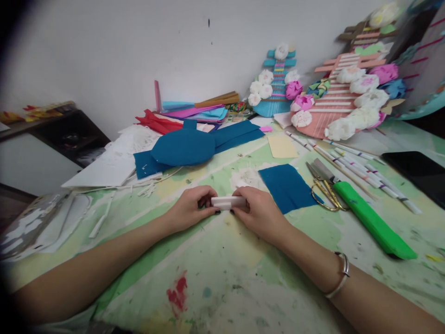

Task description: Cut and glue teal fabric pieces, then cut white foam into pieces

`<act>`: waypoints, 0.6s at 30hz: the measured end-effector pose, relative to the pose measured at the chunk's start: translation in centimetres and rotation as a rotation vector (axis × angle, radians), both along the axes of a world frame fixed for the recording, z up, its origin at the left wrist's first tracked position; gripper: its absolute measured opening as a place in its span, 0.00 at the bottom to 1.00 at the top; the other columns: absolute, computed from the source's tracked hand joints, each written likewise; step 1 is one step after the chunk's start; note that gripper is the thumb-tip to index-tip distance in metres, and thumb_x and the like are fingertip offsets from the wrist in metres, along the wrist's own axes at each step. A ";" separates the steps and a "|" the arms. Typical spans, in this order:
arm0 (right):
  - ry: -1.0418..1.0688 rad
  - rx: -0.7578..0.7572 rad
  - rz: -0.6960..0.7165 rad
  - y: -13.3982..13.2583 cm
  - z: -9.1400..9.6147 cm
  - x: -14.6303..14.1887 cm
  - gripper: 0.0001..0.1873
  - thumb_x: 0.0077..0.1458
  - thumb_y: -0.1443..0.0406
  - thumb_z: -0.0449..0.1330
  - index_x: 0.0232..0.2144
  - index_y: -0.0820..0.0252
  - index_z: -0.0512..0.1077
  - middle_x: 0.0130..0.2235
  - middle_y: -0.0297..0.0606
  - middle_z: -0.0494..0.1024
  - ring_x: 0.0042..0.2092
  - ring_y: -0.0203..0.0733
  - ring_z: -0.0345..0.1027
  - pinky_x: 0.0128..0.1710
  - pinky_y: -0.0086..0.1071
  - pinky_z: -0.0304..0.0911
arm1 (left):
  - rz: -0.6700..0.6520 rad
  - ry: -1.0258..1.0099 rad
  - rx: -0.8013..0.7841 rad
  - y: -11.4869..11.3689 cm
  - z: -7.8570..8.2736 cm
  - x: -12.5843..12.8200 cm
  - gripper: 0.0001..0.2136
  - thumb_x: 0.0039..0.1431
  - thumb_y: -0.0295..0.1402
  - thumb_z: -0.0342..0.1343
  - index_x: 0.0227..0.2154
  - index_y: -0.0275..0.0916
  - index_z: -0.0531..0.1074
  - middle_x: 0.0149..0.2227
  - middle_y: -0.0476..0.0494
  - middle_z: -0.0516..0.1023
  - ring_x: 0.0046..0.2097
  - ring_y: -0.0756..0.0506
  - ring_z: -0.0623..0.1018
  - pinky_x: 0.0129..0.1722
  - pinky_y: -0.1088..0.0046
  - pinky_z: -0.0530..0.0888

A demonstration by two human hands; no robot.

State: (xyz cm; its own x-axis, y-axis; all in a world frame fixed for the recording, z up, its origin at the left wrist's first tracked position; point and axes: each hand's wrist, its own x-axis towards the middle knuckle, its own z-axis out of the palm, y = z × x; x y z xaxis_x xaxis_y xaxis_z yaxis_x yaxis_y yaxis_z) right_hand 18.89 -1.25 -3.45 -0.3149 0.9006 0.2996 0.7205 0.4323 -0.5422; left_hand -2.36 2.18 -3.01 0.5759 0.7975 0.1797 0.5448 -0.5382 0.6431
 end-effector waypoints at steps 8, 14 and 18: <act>-0.013 0.006 0.007 0.1 -0.2 0.0 0.03 0.52 0.65 0.58 0.31 0.58 0.70 0.26 0.34 0.71 0.27 0.36 0.61 0.26 0.29 0.51 | 0.017 0.014 0.025 0.0 0.0 0.2 0.05 0.51 0.30 0.60 0.29 0.38 0.69 0.24 0.54 0.69 0.26 0.52 0.66 0.28 0.76 0.62; -0.018 0.002 0.006 0.1 -0.2 -0.2 0.01 0.52 0.68 0.58 0.30 0.59 0.69 0.27 0.35 0.71 0.27 0.36 0.61 0.27 0.29 0.51 | 0.001 0.012 0.028 0.0 0.0 0.2 0.04 0.51 0.29 0.60 0.30 0.38 0.70 0.24 0.53 0.69 0.26 0.53 0.67 0.28 0.76 0.62; -0.013 0.007 0.013 0.0 -0.2 -0.2 0.00 0.52 0.68 0.57 0.30 0.58 0.68 0.28 0.35 0.71 0.28 0.37 0.62 0.27 0.29 0.51 | -0.050 0.036 0.008 0.3 0.3 -0.3 0.07 0.50 0.31 0.62 0.31 0.38 0.70 0.26 0.53 0.70 0.27 0.52 0.67 0.29 0.76 0.63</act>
